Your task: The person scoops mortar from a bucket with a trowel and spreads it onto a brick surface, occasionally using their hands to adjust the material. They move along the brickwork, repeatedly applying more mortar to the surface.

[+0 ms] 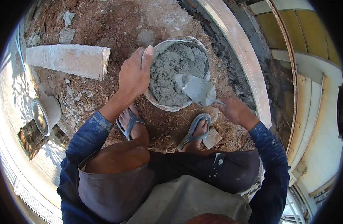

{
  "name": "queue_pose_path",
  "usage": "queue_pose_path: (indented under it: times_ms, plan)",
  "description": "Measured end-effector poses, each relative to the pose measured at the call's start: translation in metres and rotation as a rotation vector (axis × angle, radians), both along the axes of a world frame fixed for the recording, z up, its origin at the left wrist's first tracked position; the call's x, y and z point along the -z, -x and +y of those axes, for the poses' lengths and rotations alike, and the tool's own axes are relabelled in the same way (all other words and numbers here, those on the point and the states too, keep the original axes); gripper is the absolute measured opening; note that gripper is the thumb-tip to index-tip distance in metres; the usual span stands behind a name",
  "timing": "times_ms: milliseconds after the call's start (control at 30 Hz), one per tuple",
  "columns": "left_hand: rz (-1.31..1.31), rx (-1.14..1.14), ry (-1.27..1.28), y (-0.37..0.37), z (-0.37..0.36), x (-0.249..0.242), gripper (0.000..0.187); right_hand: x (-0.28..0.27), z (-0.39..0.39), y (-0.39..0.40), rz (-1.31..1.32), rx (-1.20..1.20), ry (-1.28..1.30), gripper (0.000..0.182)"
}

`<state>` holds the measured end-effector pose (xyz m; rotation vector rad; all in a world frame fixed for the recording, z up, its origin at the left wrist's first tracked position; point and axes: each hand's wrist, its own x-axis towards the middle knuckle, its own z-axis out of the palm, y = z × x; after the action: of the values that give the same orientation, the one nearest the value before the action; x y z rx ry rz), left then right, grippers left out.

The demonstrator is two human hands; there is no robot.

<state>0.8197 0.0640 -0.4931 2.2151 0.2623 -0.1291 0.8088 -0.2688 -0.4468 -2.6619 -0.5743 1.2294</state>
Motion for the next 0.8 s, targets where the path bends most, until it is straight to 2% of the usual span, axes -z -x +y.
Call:
queue_pose_path:
  times_ms: [33, 100, 167, 200, 267, 300, 433, 500, 633, 800]
  plan:
    - [0.033, 0.003, -0.015, -0.002, 0.000, -0.002, 0.054, 0.005, -0.009, -0.006, -0.010, -0.085, -0.012, 0.030]
    - [0.026, 0.014, -0.012, 0.004, -0.001, -0.002, 0.054, -0.027, -0.006, -0.012, -0.061, -0.096, 0.040, 0.028]
    - [0.001, 0.032, -0.002, 0.001, -0.001, 0.000, 0.053, -0.065, 0.001, -0.020, -0.236, -0.128, 0.265, 0.022]
    - [-0.004, 0.023, -0.002, 0.002, 0.001, 0.001, 0.053, -0.075, 0.000, -0.019, -0.227, -0.131, 0.269, 0.022]
    - [-0.013, 0.006, -0.003, 0.004, 0.003, 0.002, 0.052, -0.088, -0.003, -0.021, -0.313, -0.144, 0.471, 0.020]
    - [-0.020, -0.010, -0.020, 0.006, 0.003, 0.002, 0.052, -0.080, -0.004, -0.020, -0.315, -0.147, 0.472, 0.020]
    - [-0.016, -0.017, 0.013, 0.013, -0.004, 0.004, 0.052, 0.000, -0.001, -0.001, -0.168, -0.129, 0.038, 0.031]
    - [-0.004, -0.010, 0.009, 0.015, -0.004, 0.003, 0.052, 0.032, 0.000, 0.009, -0.150, -0.073, -0.029, 0.035]
    - [-0.019, -0.074, 0.016, 0.021, 0.008, 0.009, 0.054, 0.028, 0.007, 0.022, -0.069, 0.074, -0.083, 0.039]
    - [0.092, -0.204, 0.203, 0.039, 0.043, 0.031, 0.061, 0.020, 0.013, 0.007, -0.062, 0.049, -0.145, 0.041]
